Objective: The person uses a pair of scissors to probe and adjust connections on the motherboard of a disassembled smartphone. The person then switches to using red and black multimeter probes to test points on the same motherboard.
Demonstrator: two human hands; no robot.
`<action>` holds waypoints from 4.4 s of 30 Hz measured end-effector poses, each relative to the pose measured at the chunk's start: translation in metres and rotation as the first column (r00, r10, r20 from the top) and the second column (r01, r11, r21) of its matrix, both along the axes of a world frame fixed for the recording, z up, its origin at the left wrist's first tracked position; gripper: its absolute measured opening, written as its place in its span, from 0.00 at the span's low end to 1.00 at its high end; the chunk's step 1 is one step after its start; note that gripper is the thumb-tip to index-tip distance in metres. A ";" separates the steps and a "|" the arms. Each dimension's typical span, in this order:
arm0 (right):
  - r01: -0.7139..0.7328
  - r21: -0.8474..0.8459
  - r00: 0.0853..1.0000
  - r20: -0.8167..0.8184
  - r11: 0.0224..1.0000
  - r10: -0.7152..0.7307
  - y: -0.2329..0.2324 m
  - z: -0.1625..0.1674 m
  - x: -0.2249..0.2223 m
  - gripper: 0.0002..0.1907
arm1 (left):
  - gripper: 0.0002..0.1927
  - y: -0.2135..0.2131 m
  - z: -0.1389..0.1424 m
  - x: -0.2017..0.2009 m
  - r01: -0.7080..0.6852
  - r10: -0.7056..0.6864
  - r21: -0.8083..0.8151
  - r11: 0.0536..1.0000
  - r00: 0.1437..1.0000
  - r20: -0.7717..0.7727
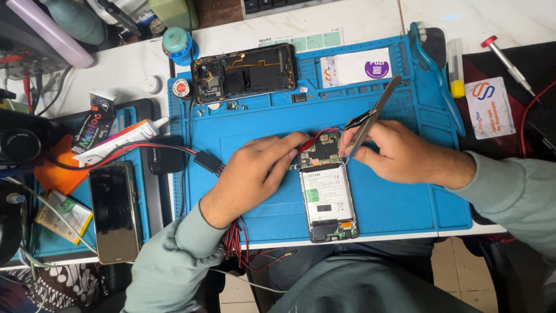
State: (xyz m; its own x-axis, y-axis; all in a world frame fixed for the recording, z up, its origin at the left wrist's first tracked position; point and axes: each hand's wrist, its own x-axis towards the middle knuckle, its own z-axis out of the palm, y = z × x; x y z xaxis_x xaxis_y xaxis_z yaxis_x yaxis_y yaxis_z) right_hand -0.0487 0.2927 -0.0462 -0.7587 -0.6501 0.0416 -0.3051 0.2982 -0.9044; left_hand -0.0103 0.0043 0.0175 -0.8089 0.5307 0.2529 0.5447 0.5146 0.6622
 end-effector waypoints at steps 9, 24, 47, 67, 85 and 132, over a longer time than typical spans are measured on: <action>-0.004 -0.013 1.000 -0.007 1.000 0.004 0.000 -0.001 0.001 0.06 | 0.16 0.000 0.000 0.000 0.003 -0.003 0.002 1.000 1.000 0.000; -0.016 0.000 1.000 0.017 1.000 0.016 -0.002 0.000 0.000 0.06 | 0.17 -0.001 -0.002 0.000 0.001 -0.001 0.010 1.000 1.000 0.003; -0.021 0.000 1.000 0.014 1.000 0.021 -0.001 0.000 -0.002 0.06 | 0.17 -0.001 -0.001 0.000 -0.006 0.007 -0.008 1.000 1.000 0.013; -0.029 -0.014 0.999 0.015 0.999 0.029 -0.001 -0.003 -0.001 0.06 | 0.17 -0.001 0.000 0.001 -0.011 0.011 -0.021 1.000 1.000 0.011; -0.024 -0.012 1.000 0.019 1.000 0.024 -0.002 -0.002 -0.001 0.06 | 0.17 -0.001 -0.001 0.002 -0.009 0.010 -0.015 1.000 1.000 0.022; -0.014 -0.021 1.000 -0.026 1.000 0.013 0.001 -0.006 -0.001 0.07 | 0.17 -0.001 -0.003 0.000 -0.005 0.005 -0.024 1.000 1.000 -0.002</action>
